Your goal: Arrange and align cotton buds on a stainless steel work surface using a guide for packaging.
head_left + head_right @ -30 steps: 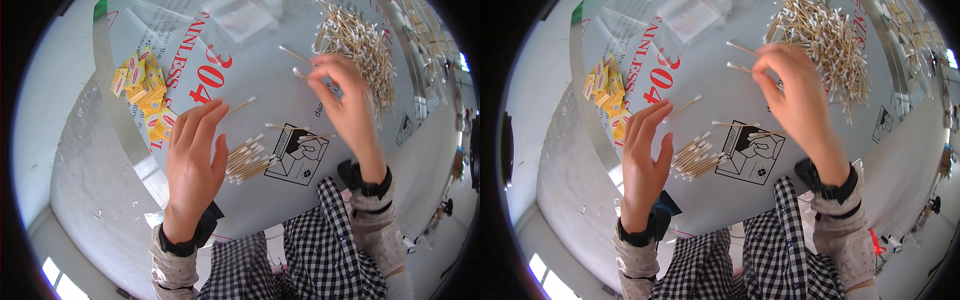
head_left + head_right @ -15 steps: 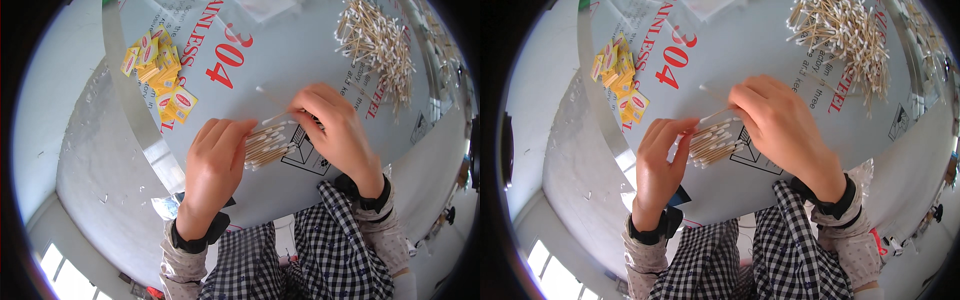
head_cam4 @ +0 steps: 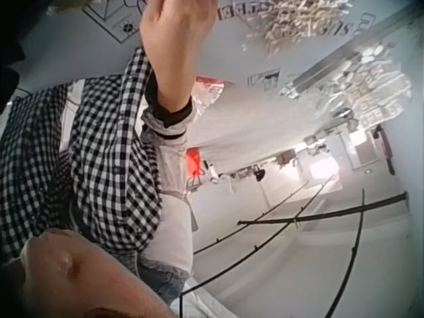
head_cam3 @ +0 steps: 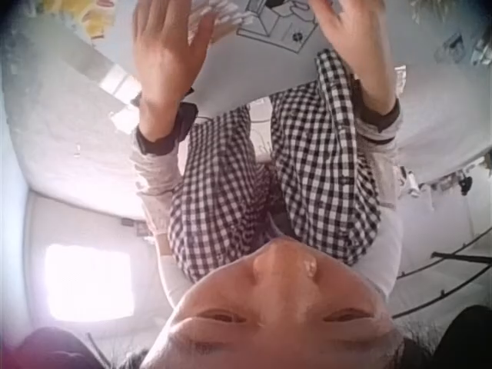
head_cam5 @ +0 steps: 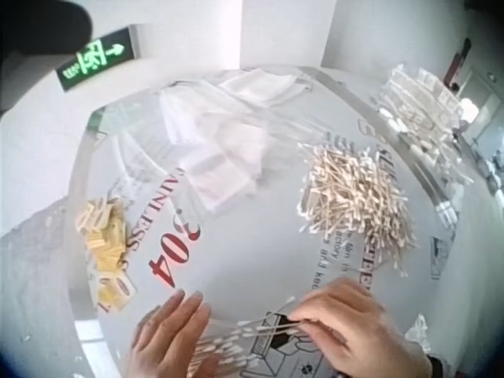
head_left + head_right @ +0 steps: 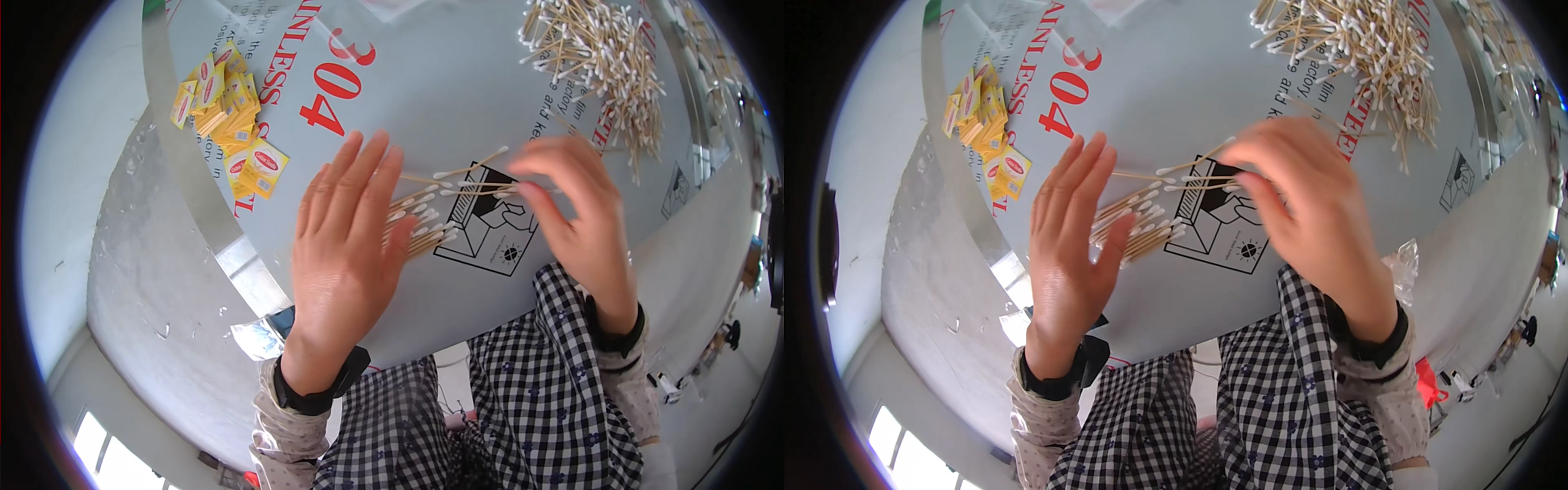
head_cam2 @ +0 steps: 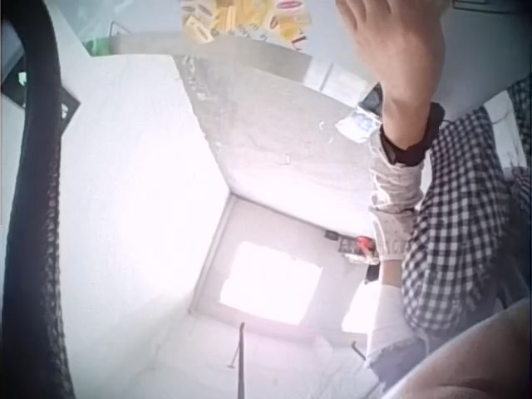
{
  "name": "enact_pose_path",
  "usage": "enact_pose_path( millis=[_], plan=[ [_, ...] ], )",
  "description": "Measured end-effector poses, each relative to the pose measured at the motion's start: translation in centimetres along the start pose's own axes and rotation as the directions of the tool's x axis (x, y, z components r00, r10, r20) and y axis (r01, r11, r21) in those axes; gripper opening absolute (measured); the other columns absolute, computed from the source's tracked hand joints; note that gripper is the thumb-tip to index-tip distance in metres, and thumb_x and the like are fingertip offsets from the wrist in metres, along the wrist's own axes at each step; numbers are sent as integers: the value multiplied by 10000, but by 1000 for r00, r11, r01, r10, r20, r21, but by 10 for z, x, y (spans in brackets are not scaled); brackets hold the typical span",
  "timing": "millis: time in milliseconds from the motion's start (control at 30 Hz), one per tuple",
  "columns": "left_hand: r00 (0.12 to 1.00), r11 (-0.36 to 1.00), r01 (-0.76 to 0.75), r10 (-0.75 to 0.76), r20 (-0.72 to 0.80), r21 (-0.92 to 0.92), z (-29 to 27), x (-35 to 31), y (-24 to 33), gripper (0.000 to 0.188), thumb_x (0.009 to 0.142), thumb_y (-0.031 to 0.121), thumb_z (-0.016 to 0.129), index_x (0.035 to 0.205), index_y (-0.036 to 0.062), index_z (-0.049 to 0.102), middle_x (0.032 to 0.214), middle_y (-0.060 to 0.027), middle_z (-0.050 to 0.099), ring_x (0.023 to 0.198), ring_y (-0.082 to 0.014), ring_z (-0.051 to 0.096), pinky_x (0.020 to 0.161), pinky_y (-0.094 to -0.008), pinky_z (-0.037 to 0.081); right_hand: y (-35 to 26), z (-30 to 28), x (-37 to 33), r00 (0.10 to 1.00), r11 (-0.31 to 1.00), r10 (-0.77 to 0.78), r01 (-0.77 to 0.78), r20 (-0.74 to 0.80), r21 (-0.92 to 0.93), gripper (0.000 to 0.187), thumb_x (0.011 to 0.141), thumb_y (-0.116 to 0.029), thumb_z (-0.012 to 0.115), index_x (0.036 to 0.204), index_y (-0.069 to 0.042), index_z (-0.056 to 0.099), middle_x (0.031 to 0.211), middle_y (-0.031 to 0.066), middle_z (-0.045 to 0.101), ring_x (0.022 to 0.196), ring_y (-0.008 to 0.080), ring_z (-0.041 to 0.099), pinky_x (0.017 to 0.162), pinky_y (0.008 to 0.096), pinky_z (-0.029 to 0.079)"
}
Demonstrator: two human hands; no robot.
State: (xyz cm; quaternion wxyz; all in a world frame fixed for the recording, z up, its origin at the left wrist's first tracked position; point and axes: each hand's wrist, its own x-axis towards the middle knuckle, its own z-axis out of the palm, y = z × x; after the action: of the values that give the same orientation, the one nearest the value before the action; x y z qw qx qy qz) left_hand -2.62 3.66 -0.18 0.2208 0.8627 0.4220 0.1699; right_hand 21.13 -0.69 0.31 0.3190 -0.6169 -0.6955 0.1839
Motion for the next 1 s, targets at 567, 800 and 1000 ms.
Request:
enact_pose_path(
  millis=[567, 800, 1000],
  plan=[
    [980, 993, 22, -44, 192, 115, 11, -16, 7, 804, 798, 303, 732, 1471, 25, 391, 1551, -111, 375, 1463, -263, 309, 1189, -509, 201, -18, 0, 8, 977, 976, -67, 106, 203, -189, 146, 746, 3, 643, 832, -49, 537, 776, 58, 523, 758, 248, 560, 640, 349, 483],
    [980, 992, 38, -60, 189, 117, 15, -14, 11, 791, 816, 351, 715, 1468, 27, 404, 1545, -112, 388, 1454, -274, 325, 1178, -528, 219, -21, 30, 10, 953, 879, -204, 279, 223, -387, 194, 647, -44, 666, 731, -75, 493, 691, 30, 462, 683, 179, 515, 567, 293, 459],
    [975, 993, 48, -71, 212, 112, 14, -13, 10, 798, 821, 303, 720, 1487, 30, 373, 1565, -112, 354, 1464, -276, 304, 1185, -536, 195, -16, 17, 11, 994, 974, 51, -71, 97, 215, 238, 721, 39, 683, 736, -70, 473, 770, 33, 558, 683, 107, 531, 567, 253, 444]
  ],
)
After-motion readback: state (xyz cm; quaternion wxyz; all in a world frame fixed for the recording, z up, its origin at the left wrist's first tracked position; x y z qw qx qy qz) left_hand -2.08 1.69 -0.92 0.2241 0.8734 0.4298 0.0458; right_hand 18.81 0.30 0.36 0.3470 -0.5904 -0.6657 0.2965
